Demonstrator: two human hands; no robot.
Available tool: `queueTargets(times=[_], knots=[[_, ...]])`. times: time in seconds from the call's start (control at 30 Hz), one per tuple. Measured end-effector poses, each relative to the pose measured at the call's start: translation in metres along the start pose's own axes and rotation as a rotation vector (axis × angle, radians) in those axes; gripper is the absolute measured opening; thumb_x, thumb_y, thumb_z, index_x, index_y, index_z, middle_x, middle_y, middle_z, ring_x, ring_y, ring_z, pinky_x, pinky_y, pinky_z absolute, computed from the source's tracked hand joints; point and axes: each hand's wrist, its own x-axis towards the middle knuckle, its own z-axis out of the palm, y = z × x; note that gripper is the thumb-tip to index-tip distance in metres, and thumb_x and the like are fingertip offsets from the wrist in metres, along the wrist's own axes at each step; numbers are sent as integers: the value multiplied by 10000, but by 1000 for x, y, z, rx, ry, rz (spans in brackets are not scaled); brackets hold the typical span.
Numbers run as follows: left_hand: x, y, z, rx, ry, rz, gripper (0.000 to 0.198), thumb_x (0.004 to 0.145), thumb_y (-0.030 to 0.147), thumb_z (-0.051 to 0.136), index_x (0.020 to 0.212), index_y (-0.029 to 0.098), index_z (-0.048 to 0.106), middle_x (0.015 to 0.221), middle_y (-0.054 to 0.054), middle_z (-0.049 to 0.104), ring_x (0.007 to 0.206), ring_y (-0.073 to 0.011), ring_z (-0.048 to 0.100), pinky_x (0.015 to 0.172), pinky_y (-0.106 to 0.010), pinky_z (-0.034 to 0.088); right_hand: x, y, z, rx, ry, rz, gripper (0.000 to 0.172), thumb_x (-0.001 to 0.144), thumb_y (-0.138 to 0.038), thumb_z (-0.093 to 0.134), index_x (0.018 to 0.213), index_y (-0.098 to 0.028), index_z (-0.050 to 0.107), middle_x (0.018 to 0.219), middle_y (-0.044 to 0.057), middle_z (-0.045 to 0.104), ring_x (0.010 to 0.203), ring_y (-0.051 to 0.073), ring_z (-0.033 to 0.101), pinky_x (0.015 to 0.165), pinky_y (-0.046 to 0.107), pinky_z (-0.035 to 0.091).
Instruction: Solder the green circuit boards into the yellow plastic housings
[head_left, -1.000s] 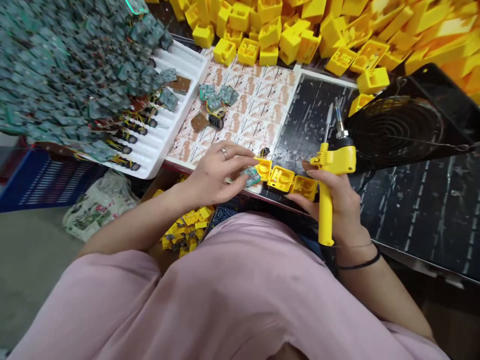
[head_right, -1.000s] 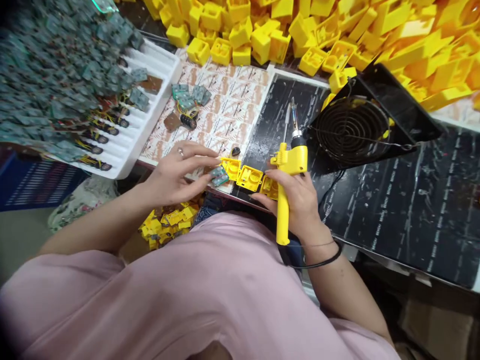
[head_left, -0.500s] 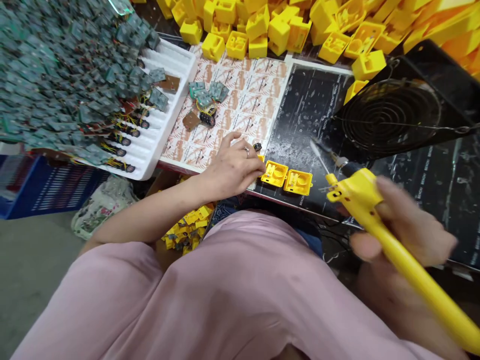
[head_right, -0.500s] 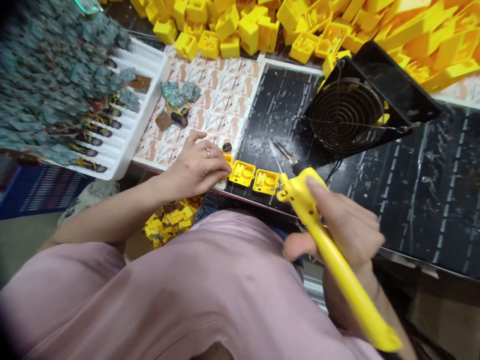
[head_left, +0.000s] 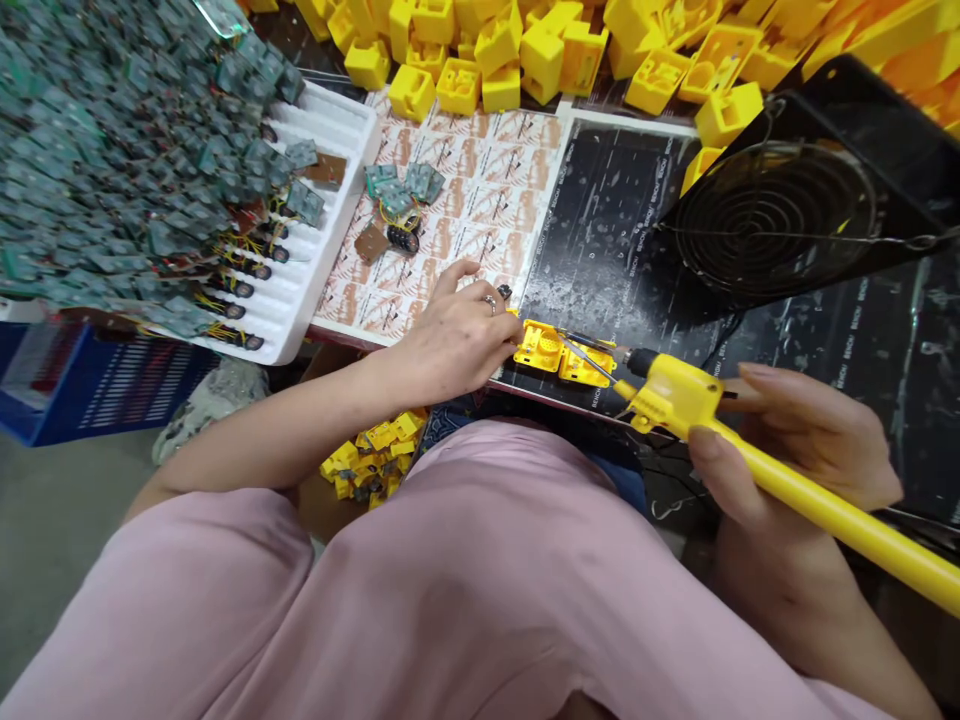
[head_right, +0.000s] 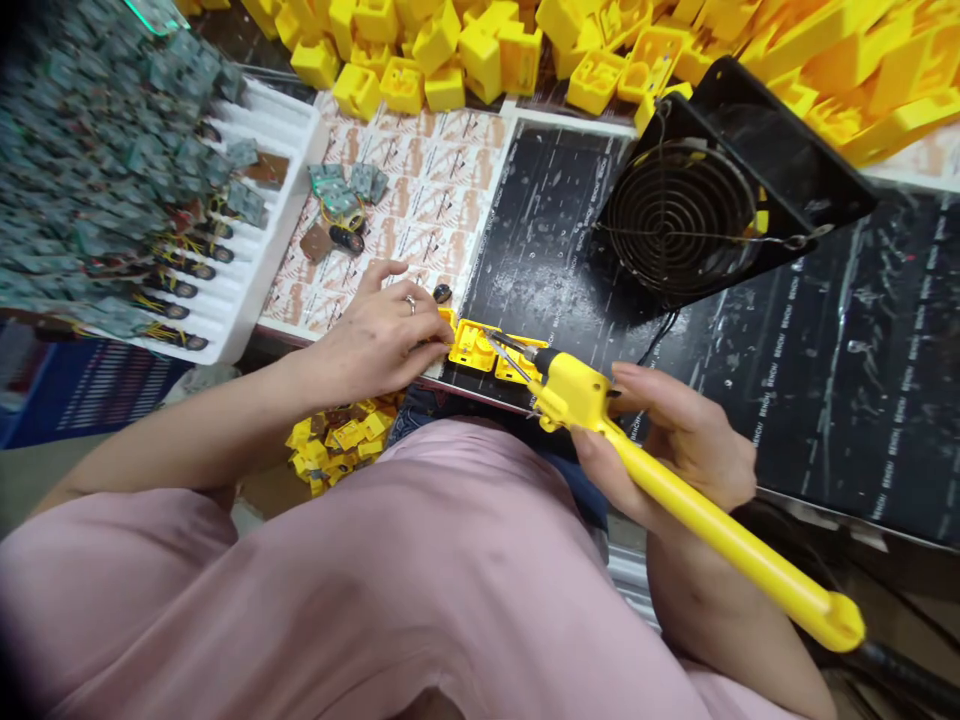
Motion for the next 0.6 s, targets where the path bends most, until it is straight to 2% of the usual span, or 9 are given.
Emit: queueTargets(times=[0.07, 0.13, 0.23, 0.37, 0.47, 0.6], knots=[[-1, 1, -2, -6, 4, -10, 232, 916, 208, 513, 785, 202, 704, 744, -28, 710, 888, -208, 605, 1070, -534, 383, 1, -7, 0, 67, -57, -49, 499, 648, -169, 863, 1114, -273, 719, 946, 19, 746, 681, 160, 683, 607, 306, 573], [-1, 2, -2, -12, 11, -7, 248, 925, 205, 495, 786, 196, 700, 780, -34, 722, 880, -206, 603, 1061, -530, 391, 4, -8, 0, 98, -115, -147, 468, 655, -112, 844, 1083, -253, 719, 883, 15, 744, 691, 162, 691, 590, 290, 580], [1, 6, 0, 48, 24, 23, 292, 948, 221, 456, 777, 183, 689, 776, -40, 708, 847, -206, 594, 1040, -522, 410, 11, -5, -1, 22, -195, -350, 402, 701, -124, 825, 1059, -234, 682, 799, 3, 720, 688, 155, 691, 560, 261, 575], [6, 8, 3, 140, 5, 39, 285, 932, 220, 447, 753, 182, 666, 758, -46, 682, 828, -210, 577, 1011, -508, 432, 23, -9, 0, -82, -359, -567, 243, 767, -217, 811, 897, -220, 606, 684, -18, 674, 587, 119, 666, 441, 188, 508], [8, 8, 3, 164, -3, 56, 261, 907, 212, 461, 739, 186, 658, 722, -42, 661, 810, -207, 569, 999, -491, 444, 30, -14, 1, -131, -372, -646, 255, 762, -227, 820, 828, -211, 574, 656, -18, 668, 542, 99, 646, 379, 155, 444], [9, 6, 1, 141, 7, 68, 254, 898, 218, 470, 729, 188, 657, 709, -37, 650, 795, -199, 564, 991, -481, 446, 33, -17, 1, -184, -367, -655, 228, 774, -222, 807, 777, -225, 579, 645, -29, 673, 527, 90, 640, 360, 145, 424]])
